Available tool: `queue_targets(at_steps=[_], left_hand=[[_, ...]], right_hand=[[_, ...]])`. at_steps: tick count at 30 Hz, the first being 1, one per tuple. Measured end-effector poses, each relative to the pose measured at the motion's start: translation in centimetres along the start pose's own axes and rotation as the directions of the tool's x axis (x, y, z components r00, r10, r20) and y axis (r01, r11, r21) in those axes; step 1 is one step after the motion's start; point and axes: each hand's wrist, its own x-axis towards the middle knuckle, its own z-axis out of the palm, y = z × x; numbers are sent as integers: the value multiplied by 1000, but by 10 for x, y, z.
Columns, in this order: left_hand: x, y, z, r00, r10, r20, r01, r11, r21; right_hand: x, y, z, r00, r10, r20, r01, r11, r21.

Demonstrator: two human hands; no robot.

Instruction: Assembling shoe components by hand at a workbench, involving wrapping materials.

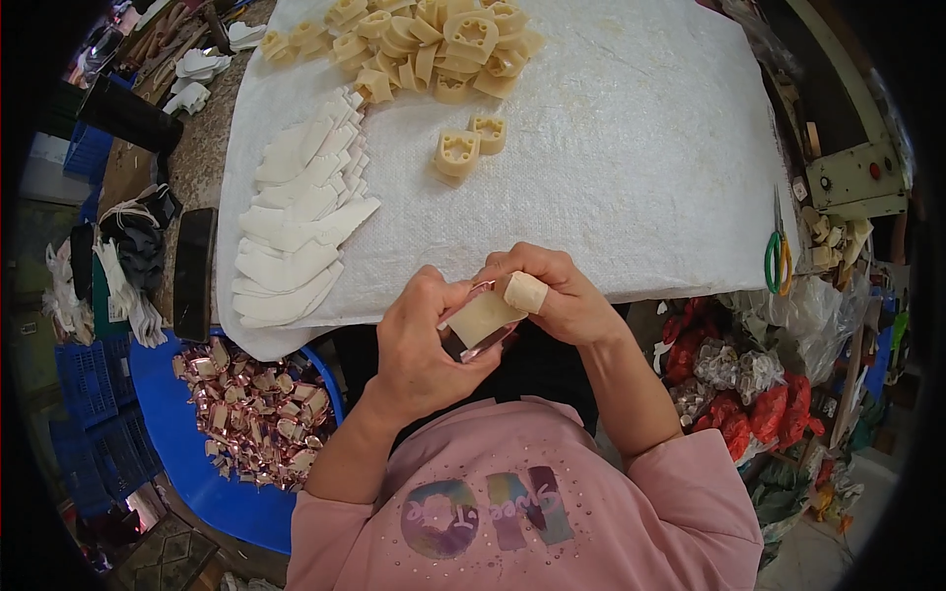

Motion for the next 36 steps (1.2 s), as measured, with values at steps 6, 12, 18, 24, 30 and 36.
queue_targets(at_steps=[6, 12, 18, 24, 30, 36], left_hand=[[0, -2, 14, 996, 25, -88, -19, 997, 71], [-8, 1, 16, 988, 5, -153, 18, 989, 148], [-10, -3, 24, 972, 39, -230, 10, 979, 206], [-8, -5, 19, 977, 5, -214, 39, 979, 202], [-16, -7, 18, 966, 12, -257, 43, 977, 207], [-23, -13, 5, 960, -64, -271, 115, 978, 176]], right_hand=[[2, 14, 20, 959, -138, -247, 87, 975, -206], [0, 20, 25, 977, -68, -204, 121, 958, 259], [1, 22, 29, 954, -185, -237, 148, 975, -168], [2, 28, 25, 983, -5, -182, 68, 938, 340], [1, 34, 35, 973, -17, -232, 71, 971, 227], [9, 21, 44, 949, -197, -247, 56, 875, -481]])
